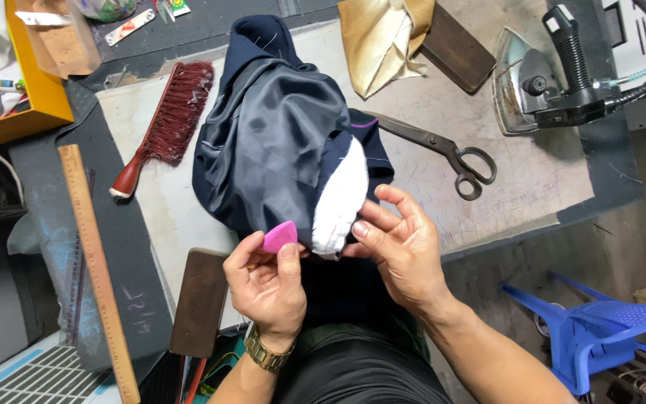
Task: The person marks the interior lining of a suit jacket sleeve using a piece of chalk.
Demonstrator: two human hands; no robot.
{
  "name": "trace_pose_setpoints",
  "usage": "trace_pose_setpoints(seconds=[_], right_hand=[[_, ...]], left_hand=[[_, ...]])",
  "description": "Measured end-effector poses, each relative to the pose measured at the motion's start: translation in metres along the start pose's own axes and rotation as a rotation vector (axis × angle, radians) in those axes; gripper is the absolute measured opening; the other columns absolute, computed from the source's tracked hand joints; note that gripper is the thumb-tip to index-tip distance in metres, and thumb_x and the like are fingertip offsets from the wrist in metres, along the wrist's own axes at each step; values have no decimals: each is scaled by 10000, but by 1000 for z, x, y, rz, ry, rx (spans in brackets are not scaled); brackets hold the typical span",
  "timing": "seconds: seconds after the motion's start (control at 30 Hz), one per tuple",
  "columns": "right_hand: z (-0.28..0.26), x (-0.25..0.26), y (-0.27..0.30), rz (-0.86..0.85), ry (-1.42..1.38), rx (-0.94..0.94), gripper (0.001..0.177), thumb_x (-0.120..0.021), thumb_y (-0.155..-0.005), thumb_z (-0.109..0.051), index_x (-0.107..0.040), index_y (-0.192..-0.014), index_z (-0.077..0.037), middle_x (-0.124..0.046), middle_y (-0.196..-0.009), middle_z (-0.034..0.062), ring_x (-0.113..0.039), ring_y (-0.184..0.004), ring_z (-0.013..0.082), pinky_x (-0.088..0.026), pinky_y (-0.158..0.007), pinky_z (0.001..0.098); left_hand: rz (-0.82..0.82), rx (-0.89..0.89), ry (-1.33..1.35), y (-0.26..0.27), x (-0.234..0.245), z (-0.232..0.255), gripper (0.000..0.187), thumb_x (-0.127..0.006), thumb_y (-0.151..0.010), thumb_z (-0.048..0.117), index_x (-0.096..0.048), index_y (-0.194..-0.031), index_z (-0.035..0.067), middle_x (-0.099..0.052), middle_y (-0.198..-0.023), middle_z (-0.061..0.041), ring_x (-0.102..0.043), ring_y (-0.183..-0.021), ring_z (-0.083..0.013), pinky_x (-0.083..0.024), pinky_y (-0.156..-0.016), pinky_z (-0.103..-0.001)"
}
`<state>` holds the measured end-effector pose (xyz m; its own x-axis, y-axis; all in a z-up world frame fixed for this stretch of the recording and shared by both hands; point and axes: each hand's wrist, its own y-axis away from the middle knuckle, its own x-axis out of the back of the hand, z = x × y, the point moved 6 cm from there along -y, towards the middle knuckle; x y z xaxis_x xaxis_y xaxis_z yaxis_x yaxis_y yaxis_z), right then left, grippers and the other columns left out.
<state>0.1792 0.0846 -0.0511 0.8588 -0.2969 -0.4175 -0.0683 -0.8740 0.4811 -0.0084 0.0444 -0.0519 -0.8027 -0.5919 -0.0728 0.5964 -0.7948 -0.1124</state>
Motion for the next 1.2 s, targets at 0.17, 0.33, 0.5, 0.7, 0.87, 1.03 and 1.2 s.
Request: trace_pose_setpoints(seconds=[0.17,0.33,0.5,0.7,0.87,1.03,1.2], right_hand=[[1,4,1,70,6,-19,501,-744,-800,62,-535,-1250,-2,-756,-1026,283,-747,-848,330,-660,-669,433],[9,4,-3,20,-51,-40,466,-738,-825,55,-555,-1249,-15,-765,-1021,226,-751,-857,304,-645,-712,440],[11,-3,-6,-75,-21,-47,344,-695,-898,-38,-606,-1216,57,-749,-975,213,-722,-831,272,-601,-782,370],[8,-14,-16,-242,-19,-126,651,-449,-1012,-472,-596,-1336,73,-739,-1118,253,-725,-966,314,-599,-859,432],[-7,-13,-30,-412,-372,-173,581,-381,-1047,-602,-575,-1417,-198,-718,-1141,250,-697,-999,409,-556,-881,556],[-13,-10,-44,-200,314,279,293,-477,-1075,-192,-660,-1053,36,-776,-934,298,-788,-868,387,-602,-918,502],[-21,-46,-26,-430,719,436,212,-753,-935,-186,-767,-1090,-43,-774,-943,117,-712,-908,177,-593,-858,382]], left_hand=[[9,-2,1,1,2,-3,368,-715,-895,37,-543,-1213,-34,-660,-926,-212,-727,-663,-248,-675,-652,-316],[17,16,0,3,4,-9,370,-711,-905,46,-539,-1223,-36,-659,-911,-200,-729,-668,-241,-667,-656,-309],[0,13,26,3,4,-11,364,-703,-909,33,-532,-1221,-41,-651,-915,-201,-734,-692,-243,-690,-668,-333],[-1,37,22,6,7,-18,381,-713,-902,33,-537,-1233,-35,-661,-920,-202,-735,-696,-237,-686,-668,-316],[109,2,-61,-1,13,-26,384,-736,-894,65,-564,-1222,-36,-679,-953,-187,-743,-701,-237,-613,-680,-257],[155,-180,130,-27,11,-64,437,-751,-907,-9,-512,-1255,-124,-670,-1028,-233,-735,-910,-277,-615,-825,-339],[137,-152,145,-27,-13,-56,414,-740,-911,-26,-520,-1252,-108,-690,-1022,-224,-736,-941,-264,-610,-828,-335]])
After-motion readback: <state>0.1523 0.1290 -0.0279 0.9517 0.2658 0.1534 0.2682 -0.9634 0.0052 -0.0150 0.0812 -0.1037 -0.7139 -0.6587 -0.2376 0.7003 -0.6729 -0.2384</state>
